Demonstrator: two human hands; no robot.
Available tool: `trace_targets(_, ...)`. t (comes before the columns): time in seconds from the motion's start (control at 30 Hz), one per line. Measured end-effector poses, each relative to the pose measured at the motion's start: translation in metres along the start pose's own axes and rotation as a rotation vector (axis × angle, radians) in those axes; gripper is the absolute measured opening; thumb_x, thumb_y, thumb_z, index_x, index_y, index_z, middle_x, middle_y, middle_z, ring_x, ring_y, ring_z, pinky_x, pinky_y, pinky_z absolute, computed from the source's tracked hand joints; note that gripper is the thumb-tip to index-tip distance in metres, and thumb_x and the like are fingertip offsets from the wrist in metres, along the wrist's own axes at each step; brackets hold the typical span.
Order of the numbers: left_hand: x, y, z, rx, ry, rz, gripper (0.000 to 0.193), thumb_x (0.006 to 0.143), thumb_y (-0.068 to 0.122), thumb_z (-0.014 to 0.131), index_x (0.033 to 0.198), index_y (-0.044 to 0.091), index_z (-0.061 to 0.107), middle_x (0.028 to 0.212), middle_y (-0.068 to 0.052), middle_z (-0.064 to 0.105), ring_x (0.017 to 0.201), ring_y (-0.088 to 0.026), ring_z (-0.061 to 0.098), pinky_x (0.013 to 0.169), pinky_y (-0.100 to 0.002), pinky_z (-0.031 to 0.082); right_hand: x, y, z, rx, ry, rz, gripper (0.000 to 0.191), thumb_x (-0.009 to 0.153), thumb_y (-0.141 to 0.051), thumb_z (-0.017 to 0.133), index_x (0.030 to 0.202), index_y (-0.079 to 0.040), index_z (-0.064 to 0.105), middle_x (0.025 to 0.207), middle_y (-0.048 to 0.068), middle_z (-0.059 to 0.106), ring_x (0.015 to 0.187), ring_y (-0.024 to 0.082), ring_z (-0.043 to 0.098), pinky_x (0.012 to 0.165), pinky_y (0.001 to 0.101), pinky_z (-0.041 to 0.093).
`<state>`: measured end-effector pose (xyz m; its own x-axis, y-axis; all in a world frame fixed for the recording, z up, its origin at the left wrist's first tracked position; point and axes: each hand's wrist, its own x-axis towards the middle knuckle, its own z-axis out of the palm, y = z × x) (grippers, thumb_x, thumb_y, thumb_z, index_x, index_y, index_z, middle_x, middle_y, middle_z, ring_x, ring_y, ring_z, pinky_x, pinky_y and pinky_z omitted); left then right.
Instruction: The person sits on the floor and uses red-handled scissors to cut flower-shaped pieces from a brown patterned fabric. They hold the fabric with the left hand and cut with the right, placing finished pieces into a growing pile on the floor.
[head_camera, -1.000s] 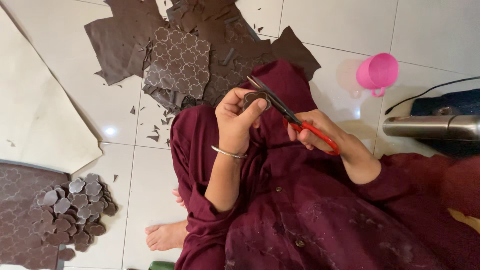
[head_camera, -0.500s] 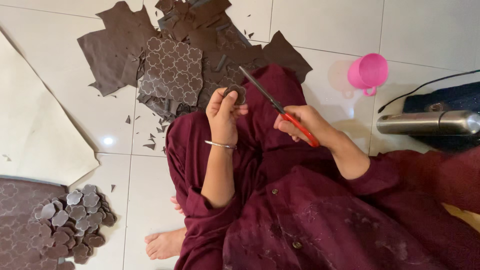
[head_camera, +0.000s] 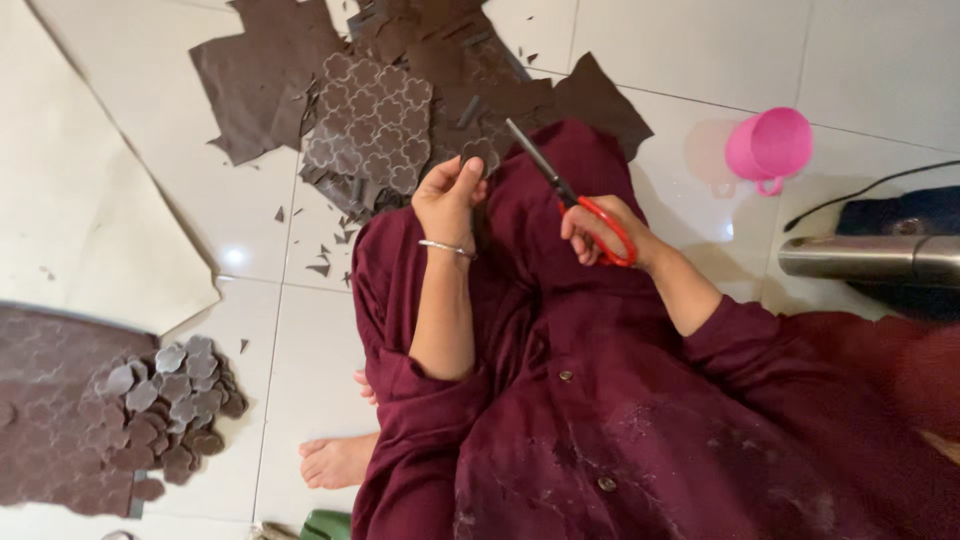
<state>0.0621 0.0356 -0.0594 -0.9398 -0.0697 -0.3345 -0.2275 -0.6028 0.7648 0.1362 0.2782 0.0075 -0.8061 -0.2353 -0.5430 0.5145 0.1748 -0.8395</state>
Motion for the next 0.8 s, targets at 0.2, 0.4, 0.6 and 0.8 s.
trace_targets(0.2,0.009,-0.004,-0.001,-0.126,0.003,-0.076,0.023,0.093,0.006,0.073,0.113,-0.005,0.071,0.094,-0.010,0.075,0.077,-0.018,0.073,0.068,-0.026,0.060,-0.001,-0.001,-0.009,0.028,-0.030,-0.102,0.047,0.106,-0.044,0.049,0.090,-0.004,0.066,0.068,0.004,0.063,0.057,0.012,0.063,0.054,0.0274,0.056)
trace_targets(0.4,0.010,0.002,0.007,-0.165,0.012,-0.106,0.023,0.095,0.007,0.070,0.114,-0.005,0.070,0.095,-0.011,0.074,0.079,-0.020,0.075,0.072,-0.030,0.062,-0.002,-0.005,-0.008,0.053,-0.025,-0.099,0.045,0.105,-0.042,0.050,0.091,-0.003,0.066,0.068,0.004,0.062,0.057,0.014,0.061,0.054,0.0291,0.055)
trace_targets(0.6,0.012,0.005,0.014,-0.150,-0.002,-0.031,0.020,0.096,0.006,0.070,0.115,-0.001,0.071,0.091,-0.006,0.072,0.076,-0.016,0.071,0.068,-0.027,0.058,0.004,0.006,-0.019,0.092,-0.072,-0.136,0.046,0.107,-0.043,0.049,0.096,-0.001,0.065,0.070,0.005,0.060,0.059,0.014,0.060,0.055,0.0288,0.052)
trace_targets(0.8,0.002,0.021,0.034,-0.109,-0.134,-0.117,0.009,0.093,0.008,0.067,0.100,0.002,0.067,0.087,-0.008,0.071,0.069,-0.016,0.069,0.060,-0.027,0.059,0.013,0.013,-0.021,0.087,-0.047,-0.118,0.052,0.108,-0.046,0.045,0.101,0.002,0.065,0.068,0.005,0.057,0.057,0.015,0.056,0.052,0.0286,0.048)
